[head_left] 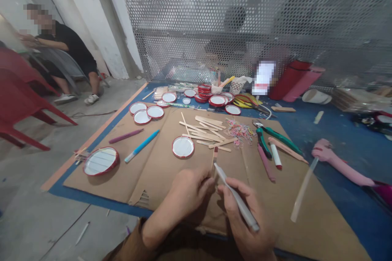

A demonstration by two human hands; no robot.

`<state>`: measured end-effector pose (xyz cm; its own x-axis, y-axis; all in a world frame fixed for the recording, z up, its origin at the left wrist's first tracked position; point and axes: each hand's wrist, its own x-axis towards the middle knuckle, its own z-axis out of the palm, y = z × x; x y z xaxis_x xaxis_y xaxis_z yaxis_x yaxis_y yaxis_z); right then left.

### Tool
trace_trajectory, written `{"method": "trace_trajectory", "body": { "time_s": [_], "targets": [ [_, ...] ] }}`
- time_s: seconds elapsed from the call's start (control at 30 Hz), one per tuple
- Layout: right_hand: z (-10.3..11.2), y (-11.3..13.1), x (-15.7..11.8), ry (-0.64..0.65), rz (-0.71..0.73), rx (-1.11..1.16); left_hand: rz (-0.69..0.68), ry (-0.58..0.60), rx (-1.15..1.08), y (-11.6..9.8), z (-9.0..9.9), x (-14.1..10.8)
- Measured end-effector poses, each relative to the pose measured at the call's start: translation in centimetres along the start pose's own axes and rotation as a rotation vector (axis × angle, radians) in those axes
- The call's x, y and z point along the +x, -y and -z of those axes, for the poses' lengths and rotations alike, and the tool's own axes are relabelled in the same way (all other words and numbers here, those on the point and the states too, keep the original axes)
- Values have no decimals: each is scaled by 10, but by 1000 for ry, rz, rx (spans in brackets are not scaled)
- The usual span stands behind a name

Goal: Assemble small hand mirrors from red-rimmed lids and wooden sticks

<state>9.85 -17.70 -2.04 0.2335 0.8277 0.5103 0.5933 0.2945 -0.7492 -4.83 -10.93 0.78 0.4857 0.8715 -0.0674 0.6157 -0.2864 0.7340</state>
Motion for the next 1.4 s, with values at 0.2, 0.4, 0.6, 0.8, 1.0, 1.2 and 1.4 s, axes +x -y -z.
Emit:
{"method": "trace_trajectory", "body": {
  "time_s": [0.2,0.4,0.6,0.8,1.0,1.2,1.4],
  "targets": [
    [-1,4,1,-12,-26,-16,-4,12,-12,0,0,1],
    [-2,6,2,-12,-43,-17,-10,3,-12,1,-1,1],
    [-1,6,0,-100,-134,-58,26,-2,29,0,0,1],
    [-2,8,-1,-90,-126,-10,9,-8,-6,0,0,1],
    [-2,7,1,-75,-105,-73,20,-4,7,0,-1,0],
    [-4,9,-1,-72,-141,19,-2,-11,-21,0,0,1],
    [-4,6,1,-88,-92,4,20,5,13,-1,0,1]
  ]
}}
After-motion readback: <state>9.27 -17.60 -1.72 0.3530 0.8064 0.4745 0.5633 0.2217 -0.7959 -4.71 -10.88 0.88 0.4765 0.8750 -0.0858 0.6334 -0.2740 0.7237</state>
